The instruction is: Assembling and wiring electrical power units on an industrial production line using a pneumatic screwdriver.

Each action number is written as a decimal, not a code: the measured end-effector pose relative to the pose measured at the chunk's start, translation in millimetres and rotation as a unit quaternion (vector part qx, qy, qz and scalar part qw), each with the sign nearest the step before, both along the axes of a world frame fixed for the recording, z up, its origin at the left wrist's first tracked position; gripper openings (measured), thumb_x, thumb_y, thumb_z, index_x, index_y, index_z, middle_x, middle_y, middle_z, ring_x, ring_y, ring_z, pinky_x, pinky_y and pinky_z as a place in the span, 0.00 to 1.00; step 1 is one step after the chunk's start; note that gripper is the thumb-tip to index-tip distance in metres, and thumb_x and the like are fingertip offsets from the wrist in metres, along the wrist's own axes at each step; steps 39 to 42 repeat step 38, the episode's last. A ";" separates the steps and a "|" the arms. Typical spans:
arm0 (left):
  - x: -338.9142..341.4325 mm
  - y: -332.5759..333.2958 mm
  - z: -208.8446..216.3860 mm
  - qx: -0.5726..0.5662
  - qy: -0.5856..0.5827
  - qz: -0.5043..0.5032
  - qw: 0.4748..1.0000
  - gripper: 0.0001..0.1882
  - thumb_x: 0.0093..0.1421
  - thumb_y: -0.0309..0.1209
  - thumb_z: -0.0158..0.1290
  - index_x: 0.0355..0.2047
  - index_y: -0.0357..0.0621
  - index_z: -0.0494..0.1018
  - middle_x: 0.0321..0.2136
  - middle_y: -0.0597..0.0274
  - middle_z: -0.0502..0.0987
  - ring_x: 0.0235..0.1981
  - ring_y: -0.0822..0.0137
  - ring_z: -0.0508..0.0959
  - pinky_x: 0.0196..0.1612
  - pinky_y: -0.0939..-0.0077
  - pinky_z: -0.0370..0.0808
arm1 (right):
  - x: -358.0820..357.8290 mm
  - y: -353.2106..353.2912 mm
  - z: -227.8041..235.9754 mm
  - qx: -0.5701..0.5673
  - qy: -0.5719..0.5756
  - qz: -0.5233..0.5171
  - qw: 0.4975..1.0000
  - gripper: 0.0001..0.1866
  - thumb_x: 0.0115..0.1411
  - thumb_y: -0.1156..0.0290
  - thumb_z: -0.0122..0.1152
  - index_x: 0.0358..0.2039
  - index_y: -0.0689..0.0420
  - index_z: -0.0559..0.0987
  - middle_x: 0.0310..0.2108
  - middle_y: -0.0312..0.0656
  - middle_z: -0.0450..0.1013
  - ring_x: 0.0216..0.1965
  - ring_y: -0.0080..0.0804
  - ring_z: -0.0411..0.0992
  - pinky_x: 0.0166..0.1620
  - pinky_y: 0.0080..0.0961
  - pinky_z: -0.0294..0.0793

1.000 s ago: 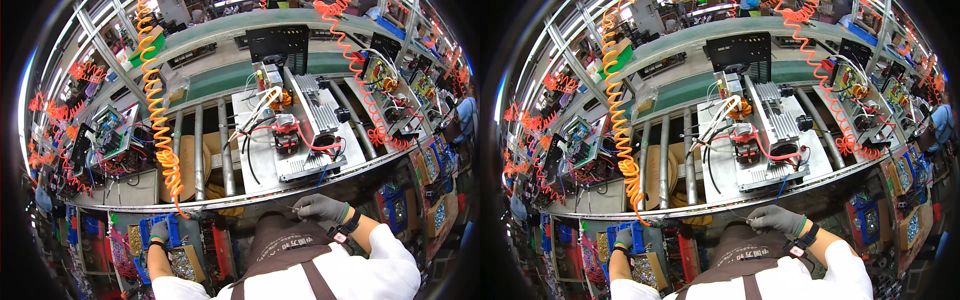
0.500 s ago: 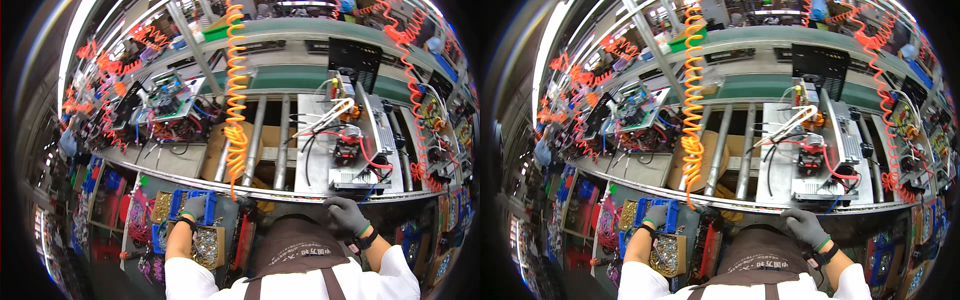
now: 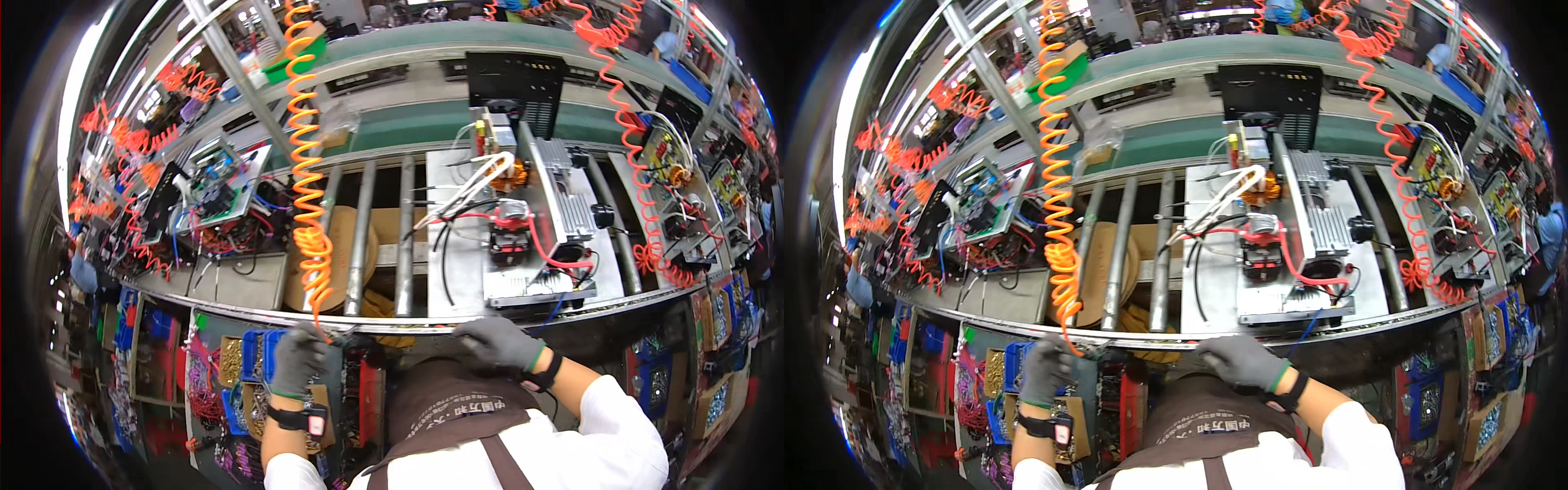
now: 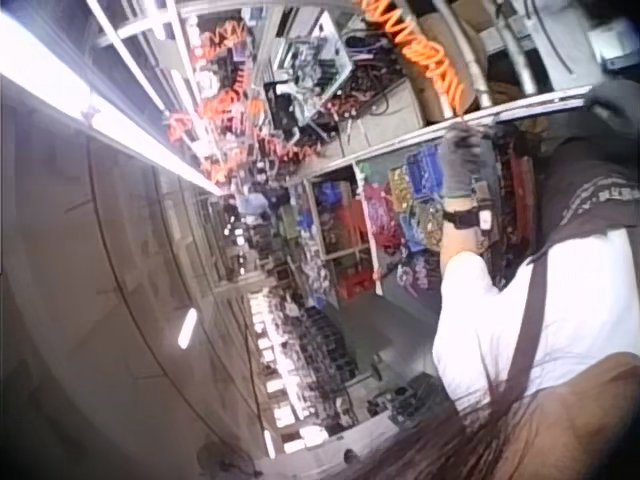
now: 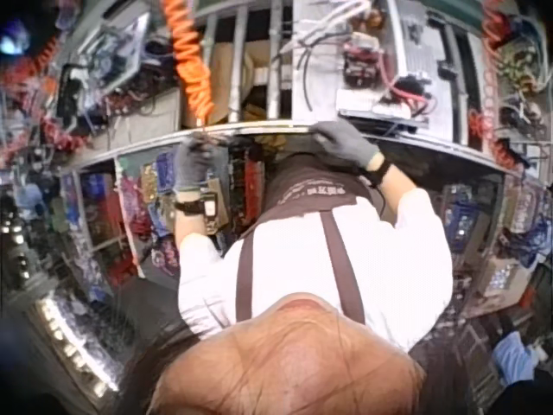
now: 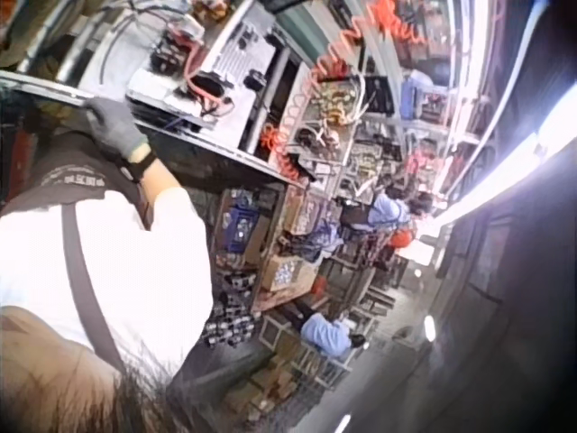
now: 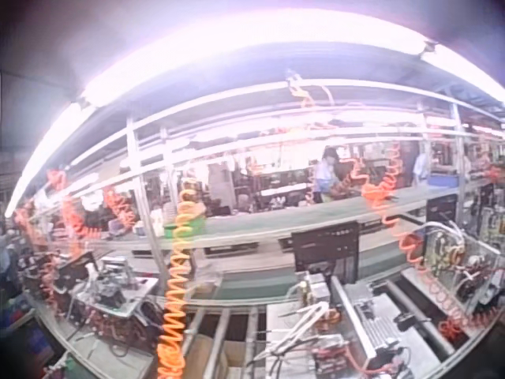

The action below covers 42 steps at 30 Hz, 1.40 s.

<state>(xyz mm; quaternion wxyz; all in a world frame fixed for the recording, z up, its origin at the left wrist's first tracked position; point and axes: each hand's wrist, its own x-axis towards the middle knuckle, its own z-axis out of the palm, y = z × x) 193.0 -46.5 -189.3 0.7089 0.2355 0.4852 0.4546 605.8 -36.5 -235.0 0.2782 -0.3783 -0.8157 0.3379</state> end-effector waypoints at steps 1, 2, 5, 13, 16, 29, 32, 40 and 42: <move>36.8 3.2 -5.1 -0.046 -0.123 -0.070 0.989 0.14 0.62 0.38 0.48 0.36 0.40 0.76 0.23 0.63 0.75 0.18 0.73 0.72 0.22 0.82 0.70 | -0.5 4.3 4.9 0.025 0.004 0.010 1.000 0.11 0.61 0.69 0.56 0.44 0.54 0.77 0.34 0.47 0.77 0.36 0.50 0.75 0.39 0.41 0.75; 78.3 2.6 -14.7 -0.056 0.022 -0.139 0.988 0.15 0.64 0.40 0.47 0.35 0.41 0.75 0.21 0.65 0.73 0.17 0.73 0.70 0.22 0.82 0.69 | 0.8 8.7 10.1 0.052 0.009 0.027 0.998 0.11 0.61 0.69 0.56 0.44 0.54 0.77 0.34 0.47 0.76 0.36 0.49 0.75 0.38 0.41 0.75; 188.8 -2.0 -41.3 -0.030 0.127 -0.352 0.927 0.20 0.67 0.47 0.43 0.38 0.45 0.75 0.21 0.69 0.70 0.18 0.75 0.66 0.21 0.83 0.64 | 16.9 18.1 21.3 0.092 -0.001 0.024 0.996 0.13 0.61 0.70 0.56 0.47 0.54 0.75 0.32 0.47 0.76 0.36 0.49 0.76 0.37 0.40 0.74; 317.0 42.4 -45.4 0.035 0.095 -0.132 0.986 0.23 0.67 0.39 0.49 0.59 0.44 0.66 0.21 0.73 0.65 0.17 0.81 0.63 0.19 0.85 0.61 | 103.9 26.4 -8.1 -0.086 -0.017 -0.096 0.992 0.12 0.63 0.70 0.54 0.46 0.54 0.76 0.36 0.51 0.77 0.39 0.50 0.76 0.40 0.42 0.75; 324.5 57.7 -49.7 0.095 0.169 -0.252 0.948 0.32 0.62 0.32 0.51 0.66 0.43 0.57 0.24 0.66 0.70 0.20 0.74 0.69 0.25 0.81 0.67 | 118.0 38.6 -30.2 -0.014 0.026 -0.127 0.991 0.09 0.63 0.71 0.54 0.44 0.54 0.76 0.34 0.49 0.76 0.37 0.50 0.75 0.40 0.41 0.74; 319.9 236.7 -88.2 0.260 0.742 -0.211 0.581 0.16 0.56 0.37 0.53 0.44 0.48 0.76 0.38 0.49 0.79 0.39 0.48 0.80 0.41 0.54 0.77 | 113.4 58.5 -71.5 0.114 0.004 -0.131 0.985 0.13 0.58 0.75 0.55 0.45 0.52 0.74 0.31 0.43 0.74 0.34 0.44 0.74 0.35 0.39 0.74; 283.2 244.0 -110.4 0.223 0.734 -0.229 0.599 0.19 0.56 0.47 0.55 0.42 0.49 0.79 0.38 0.51 0.81 0.40 0.50 0.81 0.44 0.56 0.76 | 109.9 58.3 -72.8 0.090 -0.044 -0.151 0.983 0.13 0.59 0.73 0.56 0.46 0.51 0.74 0.32 0.42 0.74 0.35 0.43 0.75 0.35 0.38 0.75; 250.2 263.6 -92.3 0.218 0.786 -0.204 0.541 0.19 0.58 0.50 0.54 0.37 0.50 0.81 0.34 0.51 0.82 0.37 0.52 0.82 0.44 0.56 0.78 | 109.2 59.4 -71.7 0.065 -0.074 -0.145 0.984 0.13 0.60 0.71 0.57 0.46 0.51 0.74 0.35 0.42 0.75 0.36 0.43 0.75 0.37 0.38 0.76; 250.2 263.6 -92.3 0.218 0.786 -0.204 0.541 0.19 0.58 0.50 0.54 0.37 0.50 0.81 0.34 0.51 0.82 0.37 0.52 0.82 0.44 0.56 0.78 | 109.2 59.4 -71.7 0.065 -0.074 -0.145 0.984 0.13 0.60 0.71 0.57 0.46 0.51 0.74 0.35 0.42 0.75 0.36 0.43 0.75 0.37 0.38 0.76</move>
